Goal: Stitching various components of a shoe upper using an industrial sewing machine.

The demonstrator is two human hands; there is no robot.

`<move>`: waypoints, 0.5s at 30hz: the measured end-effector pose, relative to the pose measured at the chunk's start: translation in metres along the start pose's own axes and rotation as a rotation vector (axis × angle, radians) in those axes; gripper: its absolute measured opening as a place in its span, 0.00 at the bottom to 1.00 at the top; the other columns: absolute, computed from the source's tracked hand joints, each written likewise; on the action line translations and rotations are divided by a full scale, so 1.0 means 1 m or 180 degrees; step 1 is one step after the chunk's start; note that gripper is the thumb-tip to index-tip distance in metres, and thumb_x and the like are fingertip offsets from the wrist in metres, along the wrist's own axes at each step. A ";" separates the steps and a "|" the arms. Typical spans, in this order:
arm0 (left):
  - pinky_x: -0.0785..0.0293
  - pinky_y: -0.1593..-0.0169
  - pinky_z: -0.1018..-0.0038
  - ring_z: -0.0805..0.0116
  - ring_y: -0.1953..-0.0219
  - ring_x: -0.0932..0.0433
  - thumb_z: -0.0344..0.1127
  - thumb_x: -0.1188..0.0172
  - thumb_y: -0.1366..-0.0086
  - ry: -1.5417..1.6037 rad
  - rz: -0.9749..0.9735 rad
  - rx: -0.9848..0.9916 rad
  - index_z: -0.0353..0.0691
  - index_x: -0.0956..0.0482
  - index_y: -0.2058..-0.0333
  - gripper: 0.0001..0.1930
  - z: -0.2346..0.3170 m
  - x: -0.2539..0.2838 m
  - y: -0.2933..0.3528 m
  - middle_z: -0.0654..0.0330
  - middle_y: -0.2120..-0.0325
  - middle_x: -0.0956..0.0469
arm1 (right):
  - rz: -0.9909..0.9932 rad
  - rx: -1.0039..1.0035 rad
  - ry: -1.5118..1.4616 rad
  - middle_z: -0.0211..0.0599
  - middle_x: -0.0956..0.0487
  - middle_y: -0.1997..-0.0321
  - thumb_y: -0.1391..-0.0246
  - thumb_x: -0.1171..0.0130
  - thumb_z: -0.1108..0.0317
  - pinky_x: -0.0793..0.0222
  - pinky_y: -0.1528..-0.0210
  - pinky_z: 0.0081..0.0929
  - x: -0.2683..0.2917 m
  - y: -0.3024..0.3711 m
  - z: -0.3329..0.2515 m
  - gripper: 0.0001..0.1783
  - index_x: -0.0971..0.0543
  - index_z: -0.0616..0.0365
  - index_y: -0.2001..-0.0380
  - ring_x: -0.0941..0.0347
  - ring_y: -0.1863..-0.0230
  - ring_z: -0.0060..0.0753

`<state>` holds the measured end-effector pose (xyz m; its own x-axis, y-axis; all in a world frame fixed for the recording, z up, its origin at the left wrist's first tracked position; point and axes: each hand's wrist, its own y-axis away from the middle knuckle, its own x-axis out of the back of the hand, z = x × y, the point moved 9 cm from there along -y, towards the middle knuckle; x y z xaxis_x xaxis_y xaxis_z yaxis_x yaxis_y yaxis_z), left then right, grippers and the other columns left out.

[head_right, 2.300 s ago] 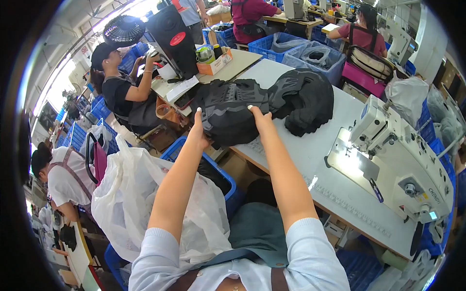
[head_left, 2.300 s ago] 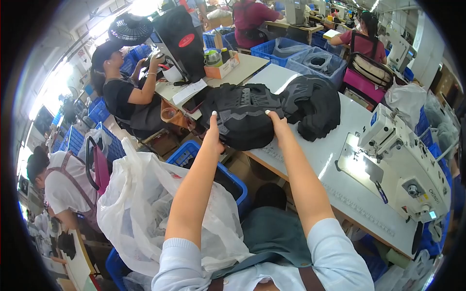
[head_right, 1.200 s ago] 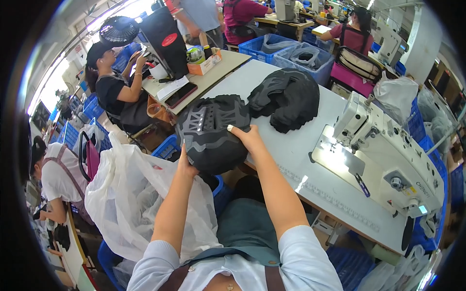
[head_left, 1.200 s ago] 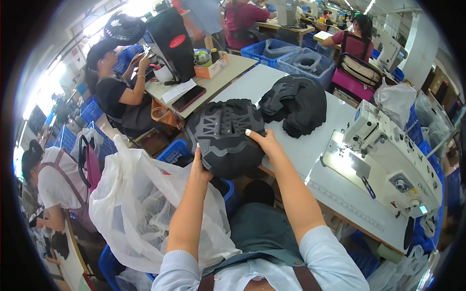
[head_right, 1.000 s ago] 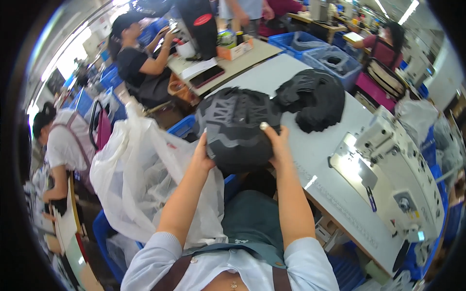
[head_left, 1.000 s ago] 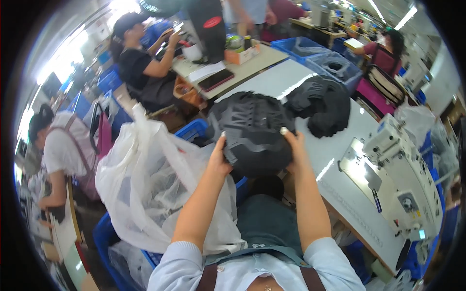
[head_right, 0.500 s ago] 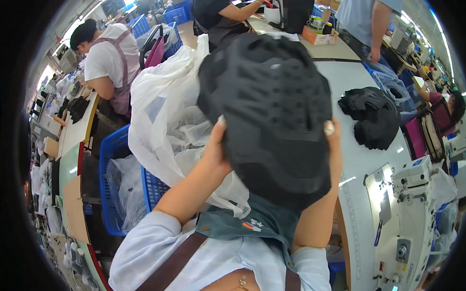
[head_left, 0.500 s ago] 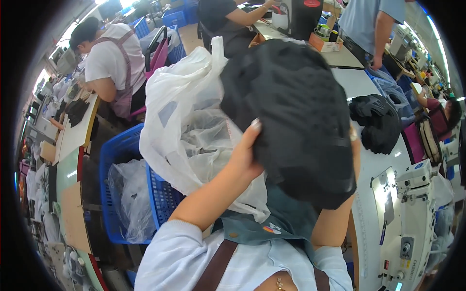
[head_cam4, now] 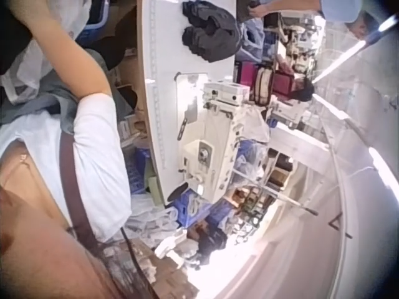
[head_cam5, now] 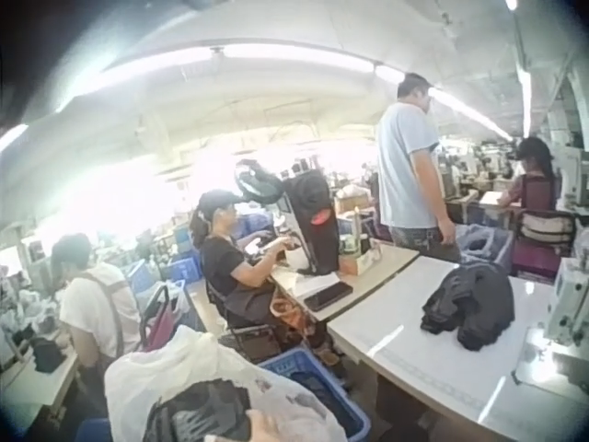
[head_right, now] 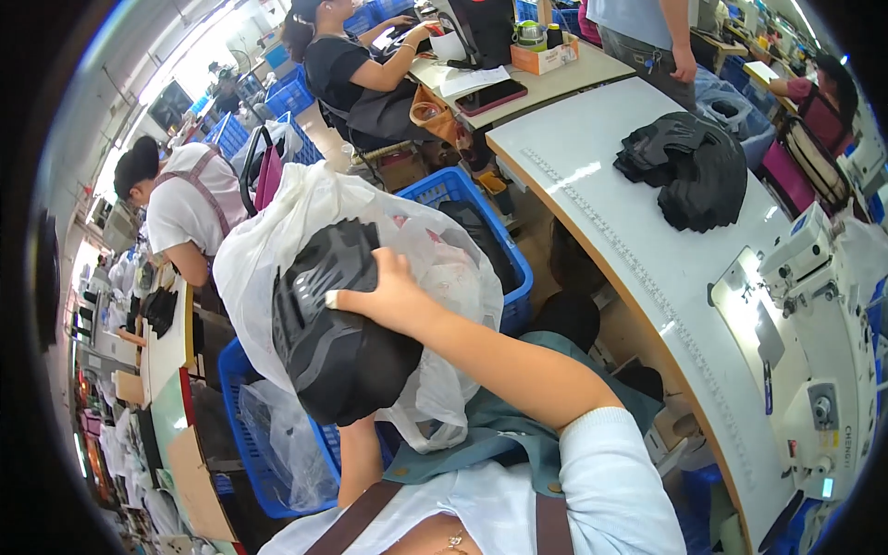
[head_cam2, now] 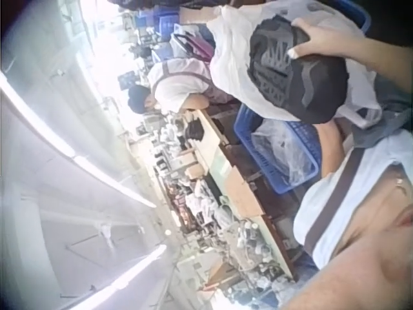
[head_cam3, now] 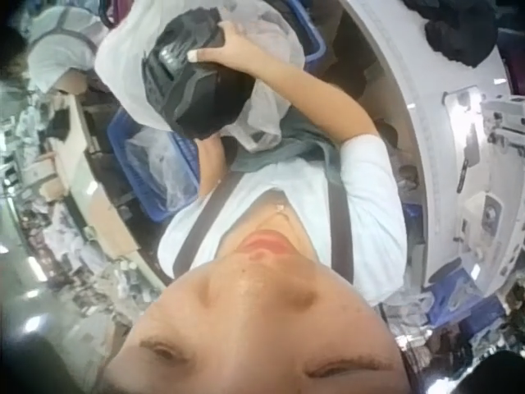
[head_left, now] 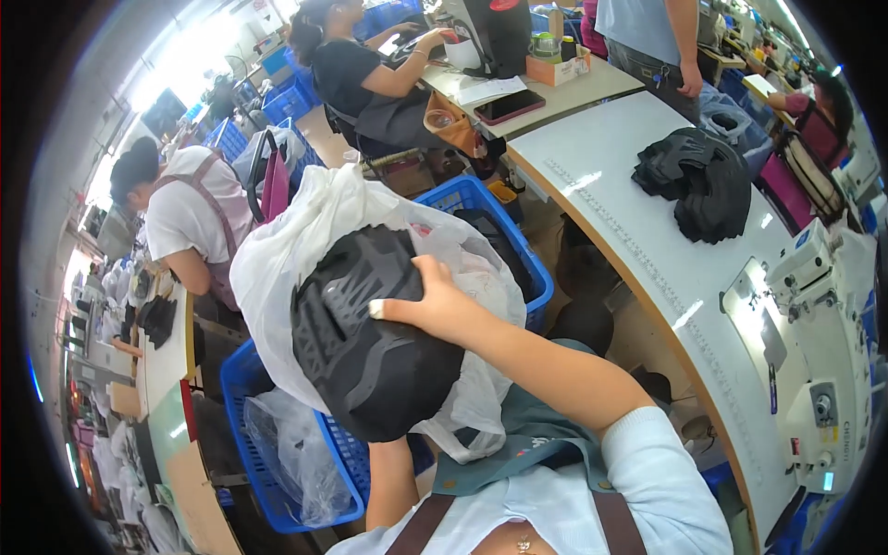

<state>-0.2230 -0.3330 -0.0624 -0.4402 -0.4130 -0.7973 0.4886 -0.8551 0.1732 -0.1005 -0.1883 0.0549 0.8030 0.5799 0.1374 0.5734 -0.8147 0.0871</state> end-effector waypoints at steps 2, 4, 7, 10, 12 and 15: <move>0.39 0.37 0.59 0.55 0.42 0.32 0.54 0.51 0.35 0.0068 0.0012 0.0047 0.43 0.32 0.43 0.28 0.003 -0.001 -0.001 0.57 0.45 0.30 | -0.0025 0.0155 0.0121 0.60 0.44 0.39 0.66 0.30 0.39 0.45 0.36 0.39 -0.010 -0.007 -0.014 0.59 0.45 0.66 0.39 0.45 0.36 0.55; 0.39 0.37 0.58 0.55 0.42 0.33 0.55 0.51 0.35 0.0145 0.0040 0.0088 0.43 0.32 0.43 0.28 0.010 0.002 0.000 0.57 0.44 0.30 | -0.0116 0.0193 0.0197 0.59 0.45 0.38 0.65 0.31 0.39 0.45 0.36 0.39 -0.022 -0.015 -0.018 0.59 0.46 0.66 0.39 0.46 0.35 0.55; 0.40 0.37 0.57 0.55 0.41 0.33 0.55 0.52 0.35 0.0300 0.0149 0.0098 0.44 0.32 0.43 0.27 0.023 0.004 0.005 0.57 0.44 0.30 | -0.0403 0.0241 -0.0032 0.59 0.43 0.39 0.67 0.32 0.38 0.46 0.35 0.41 -0.037 -0.023 -0.016 0.59 0.44 0.68 0.40 0.46 0.36 0.55; 0.40 0.36 0.56 0.54 0.41 0.33 0.55 0.52 0.35 0.0505 0.0290 0.0077 0.44 0.32 0.43 0.27 0.031 0.003 0.007 0.57 0.44 0.30 | -0.0357 -0.0347 -0.0583 0.56 0.40 0.39 0.63 0.32 0.39 0.44 0.36 0.37 -0.043 -0.039 0.031 0.58 0.45 0.66 0.38 0.42 0.37 0.50; 0.41 0.36 0.56 0.54 0.41 0.33 0.55 0.52 0.34 0.0656 0.0367 0.0075 0.44 0.32 0.43 0.27 0.032 0.005 0.007 0.57 0.44 0.30 | -0.0458 -0.0608 -0.0762 0.54 0.37 0.41 0.60 0.33 0.42 0.39 0.40 0.34 -0.045 -0.046 0.060 0.56 0.47 0.66 0.37 0.38 0.40 0.45; 0.42 0.36 0.54 0.54 0.40 0.34 0.56 0.53 0.34 0.0734 0.0526 0.0188 0.45 0.32 0.43 0.27 0.030 0.005 0.010 0.57 0.43 0.31 | -0.0819 -0.1337 -0.1770 0.52 0.32 0.44 0.57 0.36 0.43 0.34 0.47 0.36 -0.061 -0.038 0.093 0.52 0.46 0.65 0.38 0.31 0.47 0.41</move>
<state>-0.2431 -0.3529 -0.0471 -0.1720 -0.4718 -0.8648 0.4916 -0.8018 0.3397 -0.1557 -0.1918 -0.0490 0.6793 0.5808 -0.4486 0.7336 -0.5224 0.4345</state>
